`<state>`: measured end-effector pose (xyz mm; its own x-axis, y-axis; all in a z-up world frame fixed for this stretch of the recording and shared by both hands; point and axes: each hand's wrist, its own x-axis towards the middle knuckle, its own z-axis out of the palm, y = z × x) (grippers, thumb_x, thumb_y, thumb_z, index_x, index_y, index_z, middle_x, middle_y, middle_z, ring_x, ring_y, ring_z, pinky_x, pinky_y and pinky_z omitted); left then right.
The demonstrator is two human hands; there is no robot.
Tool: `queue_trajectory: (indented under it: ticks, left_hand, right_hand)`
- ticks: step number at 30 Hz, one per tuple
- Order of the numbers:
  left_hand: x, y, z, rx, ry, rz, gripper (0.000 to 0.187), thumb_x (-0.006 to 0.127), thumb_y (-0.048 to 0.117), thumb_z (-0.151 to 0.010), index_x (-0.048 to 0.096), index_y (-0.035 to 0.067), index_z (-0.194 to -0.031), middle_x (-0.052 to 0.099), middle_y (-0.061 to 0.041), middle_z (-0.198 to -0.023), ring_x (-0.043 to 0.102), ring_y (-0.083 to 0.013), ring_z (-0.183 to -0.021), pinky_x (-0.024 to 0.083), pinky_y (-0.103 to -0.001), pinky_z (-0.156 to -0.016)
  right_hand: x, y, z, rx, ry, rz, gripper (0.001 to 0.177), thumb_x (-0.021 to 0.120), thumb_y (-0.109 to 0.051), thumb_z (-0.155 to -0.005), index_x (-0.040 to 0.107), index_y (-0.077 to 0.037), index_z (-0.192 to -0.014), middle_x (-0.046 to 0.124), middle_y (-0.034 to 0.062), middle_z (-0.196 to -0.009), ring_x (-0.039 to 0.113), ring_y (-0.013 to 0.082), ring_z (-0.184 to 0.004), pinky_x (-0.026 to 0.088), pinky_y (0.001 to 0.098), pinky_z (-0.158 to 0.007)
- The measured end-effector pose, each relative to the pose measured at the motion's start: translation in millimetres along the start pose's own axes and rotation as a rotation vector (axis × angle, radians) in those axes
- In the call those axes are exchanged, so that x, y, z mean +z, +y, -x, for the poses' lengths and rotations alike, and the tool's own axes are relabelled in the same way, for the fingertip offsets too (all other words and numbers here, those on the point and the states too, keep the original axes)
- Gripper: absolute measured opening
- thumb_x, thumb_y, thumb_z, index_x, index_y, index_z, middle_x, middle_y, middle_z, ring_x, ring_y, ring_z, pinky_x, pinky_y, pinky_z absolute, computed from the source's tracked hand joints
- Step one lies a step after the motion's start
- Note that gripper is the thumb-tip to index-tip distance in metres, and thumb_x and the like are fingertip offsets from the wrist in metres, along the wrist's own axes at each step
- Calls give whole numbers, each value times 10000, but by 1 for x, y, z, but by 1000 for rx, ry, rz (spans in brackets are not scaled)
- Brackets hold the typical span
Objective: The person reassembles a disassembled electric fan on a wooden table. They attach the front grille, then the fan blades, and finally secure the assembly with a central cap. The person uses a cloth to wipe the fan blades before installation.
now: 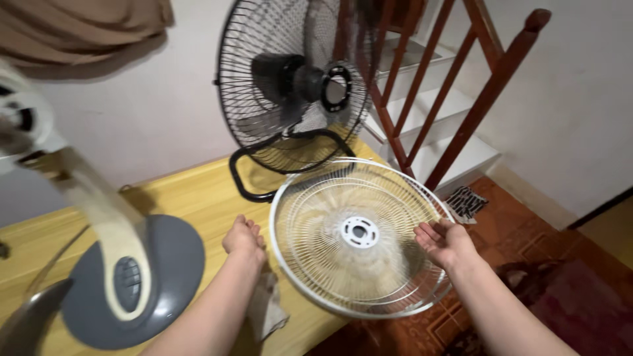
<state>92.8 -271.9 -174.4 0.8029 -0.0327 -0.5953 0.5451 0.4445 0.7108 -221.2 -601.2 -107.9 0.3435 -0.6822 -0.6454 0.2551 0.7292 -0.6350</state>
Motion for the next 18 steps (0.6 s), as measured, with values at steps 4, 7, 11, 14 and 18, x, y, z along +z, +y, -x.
queue_trajectory:
  ticks: [4, 7, 11, 14, 18]
  left_hand:
    - [17, -29, -19, 225, 111, -108, 178, 683, 128, -952, 694, -38, -1012, 680, -148, -912, 623, -410, -931, 440, -404, -664]
    - [24, -37, -23, 413, 232, -346, 250, 699, 71, -854, 727, 5, -1093, 739, -131, -1014, 706, -327, -996, 512, -363, -822]
    - [32, -38, -22, 409, 267, -468, 377, 671, 67, -810, 730, 25, -1180, 751, -139, -1126, 722, -261, -1034, 538, -361, -944]
    - [35, -33, -20, 400, 238, -620, 351, 682, 83, -816, 748, 32, -1157, 753, -151, -1123, 714, -261, -1054, 521, -360, -964]
    - [42, -31, -18, 310, 240, -760, 313, 687, 89, -825, 774, 61, -1125, 760, -152, -1127, 722, -280, -1055, 531, -375, -954]
  right_hand:
    - [-12, -20, -52, -32, 21, 177, 345, 489, -154, -1045, 579, 54, -1306, 653, 199, -1230, 660, 303, -1050, 580, 433, -944]
    - [-15, -25, -85, -189, 48, 337, 287, 569, -46, -981, 660, 65, -1229, 689, 199, -1160, 672, 278, -941, 599, 406, -872]
    - [-24, -35, -110, -549, 79, 717, 351, 662, 31, -862, 701, 51, -1211, 738, 205, -1101, 713, 309, -945, 574, 430, -857]
    - [-29, -46, -117, -714, 247, 1033, 405, 738, -37, -832, 731, -15, -1236, 748, 183, -1150, 710, 296, -1034, 539, 408, -934]
    - [-37, -61, -123, -605, 302, 1217, 501, 832, -87, -780, 724, -77, -1269, 742, 168, -1197, 714, 286, -1073, 527, 389, -978]
